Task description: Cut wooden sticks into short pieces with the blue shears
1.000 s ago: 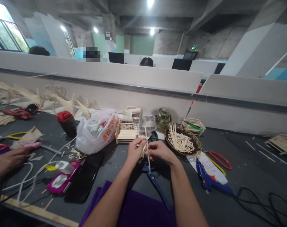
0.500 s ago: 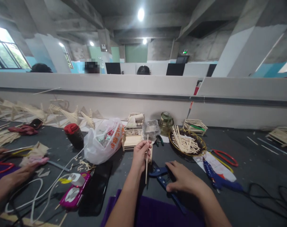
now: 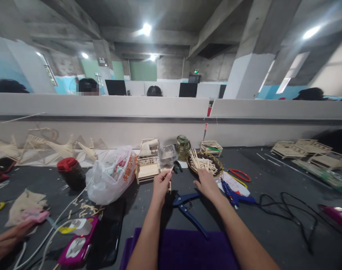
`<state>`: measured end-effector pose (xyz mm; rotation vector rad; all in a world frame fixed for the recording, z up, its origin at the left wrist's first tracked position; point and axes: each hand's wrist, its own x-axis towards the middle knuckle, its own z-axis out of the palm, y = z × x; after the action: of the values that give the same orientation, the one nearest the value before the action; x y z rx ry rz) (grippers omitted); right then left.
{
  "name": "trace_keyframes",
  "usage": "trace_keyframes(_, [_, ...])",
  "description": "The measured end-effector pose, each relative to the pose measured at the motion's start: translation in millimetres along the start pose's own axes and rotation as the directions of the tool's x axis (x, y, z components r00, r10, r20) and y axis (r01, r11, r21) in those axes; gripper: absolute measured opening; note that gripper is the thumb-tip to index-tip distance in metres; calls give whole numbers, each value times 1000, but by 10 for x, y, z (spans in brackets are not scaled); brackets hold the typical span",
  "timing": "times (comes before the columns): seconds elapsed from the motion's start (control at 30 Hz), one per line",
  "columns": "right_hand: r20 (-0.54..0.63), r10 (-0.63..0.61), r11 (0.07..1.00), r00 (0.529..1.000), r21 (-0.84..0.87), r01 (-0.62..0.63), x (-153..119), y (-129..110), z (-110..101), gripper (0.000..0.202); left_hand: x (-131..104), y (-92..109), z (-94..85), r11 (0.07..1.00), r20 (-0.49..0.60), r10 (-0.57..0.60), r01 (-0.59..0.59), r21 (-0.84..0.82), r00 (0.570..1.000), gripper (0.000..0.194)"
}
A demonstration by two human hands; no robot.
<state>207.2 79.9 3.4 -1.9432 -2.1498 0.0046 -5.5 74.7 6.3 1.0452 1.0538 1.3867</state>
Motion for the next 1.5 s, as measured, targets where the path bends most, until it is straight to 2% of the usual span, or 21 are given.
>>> trace_keyframes(0.1, [92,37,999,995,-25,-34,-9,10,-18,49,24,-72,6,997,12,21,-22,68,1000,43])
trace_keyframes(0.27, [106,-23,1000,994,-5,24,-288,-46,-82,43,40,-113,31,983,56,71,-79,167,996,37])
trace_keyframes(0.4, [67,-97,995,993,37,95,-579,-206,-146,47,39,-138,28,971,77,100,-114,210,992,35])
trace_keyframes(0.47, [97,-181,979,979,112,170,-710,-295,-161,55,44,-156,15,964,70,117,-131,231,991,34])
trace_keyframes(0.53, [185,-238,963,953,171,207,-801,-358,-158,70,55,-172,-5,959,68,127,-140,246,990,33])
trace_keyframes(0.63, [322,-202,977,925,136,166,-840,-392,-138,91,73,-179,-48,955,54,132,-142,260,990,32])
trace_keyframes(0.7, [348,-180,983,920,88,160,-823,-403,-135,95,84,-168,-84,955,29,130,-133,266,991,31])
trace_keyframes(0.8, [293,-199,979,935,15,204,-808,-453,-158,85,94,-126,-138,956,-14,137,-128,263,991,30])
trace_keyframes(0.87, [263,-191,978,946,-29,206,-830,-489,-195,66,92,-86,-169,962,-55,138,-120,244,989,32])
trace_keyframes(0.93, [250,-162,985,955,-18,171,-873,-486,-251,45,80,-48,-191,973,-100,123,-100,209,987,36])
trace_keyframes(1.0, [232,-105,994,967,61,93,-914,-419,-328,34,61,-22,-201,981,-124,108,-85,177,986,38])
trace_keyframes(1.13, [125,13,938,992,341,-56,-850,-205,-495,35,31,3,-140,978,-88,133,-117,174,987,35])
trace_keyframes(1.23, [-55,41,871,998,491,-9,-598,-169,-536,43,50,44,-17,963,-19,198,-191,190,980,32])
trace_keyframes(1.37, [-365,56,873,929,469,132,-162,-279,-408,53,152,149,172,951,50,253,-258,173,966,34])
trace_keyframes(1.5, [-469,-4,905,883,374,203,41,-281,-182,57,296,240,320,937,136,275,-297,184,952,33])
